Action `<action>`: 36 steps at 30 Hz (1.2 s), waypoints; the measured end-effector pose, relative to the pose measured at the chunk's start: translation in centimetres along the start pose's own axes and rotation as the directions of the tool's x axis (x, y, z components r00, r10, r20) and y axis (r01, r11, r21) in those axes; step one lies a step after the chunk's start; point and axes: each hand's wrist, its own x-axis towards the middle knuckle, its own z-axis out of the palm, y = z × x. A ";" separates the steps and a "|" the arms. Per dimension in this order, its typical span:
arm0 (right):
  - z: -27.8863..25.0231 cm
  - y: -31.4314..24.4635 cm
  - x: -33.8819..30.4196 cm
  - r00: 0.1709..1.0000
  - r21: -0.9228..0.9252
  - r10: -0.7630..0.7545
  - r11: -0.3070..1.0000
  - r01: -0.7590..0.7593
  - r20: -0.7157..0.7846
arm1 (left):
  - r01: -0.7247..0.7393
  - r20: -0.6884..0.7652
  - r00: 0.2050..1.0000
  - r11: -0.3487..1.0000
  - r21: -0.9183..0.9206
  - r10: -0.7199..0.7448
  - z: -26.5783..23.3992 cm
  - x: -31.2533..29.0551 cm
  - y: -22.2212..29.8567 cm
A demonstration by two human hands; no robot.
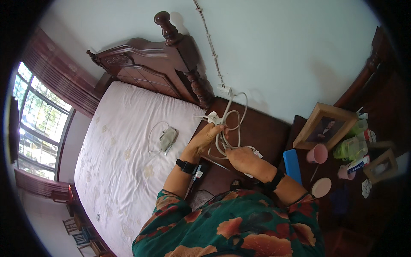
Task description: The person wipes the surface of a wooden dresser with a cloth, moves several photo frames and personal items aside to clean under them, handles an extension cord and a set of cards, rinses the cloth in a bucket of water, and continues wiping the dresser surface and items.
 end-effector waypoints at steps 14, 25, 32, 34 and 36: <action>4.8 5.4 -6.6 0.977 0.016 0.210 0.978 -0.210 -0.025 | -0.254 -0.001 0.917 0.587 0.769 0.399 -1.3 11.4 -5.5; 5.7 6.1 -10.7 0.857 0.090 0.503 0.854 -0.513 0.110 | -0.061 0.033 0.995 0.313 0.948 0.096 -1.1 15.3 -15.2; 7.3 6.4 -11.7 0.835 0.106 0.532 0.830 -0.547 0.144 | 0.124 -0.086 0.985 0.270 0.955 -0.148 0.7 16.4 -18.4; 7.3 6.3 -11.7 0.825 0.123 0.546 0.817 -0.563 0.144 | 0.089 -0.053 0.990 0.277 0.957 -0.134 0.6 16.1 -20.8; 7.0 6.2 -11.6 0.821 0.131 0.553 0.811 -0.570 0.145 | 0.025 0.018 0.993 0.345 0.938 -0.121 0.1 15.7 -22.0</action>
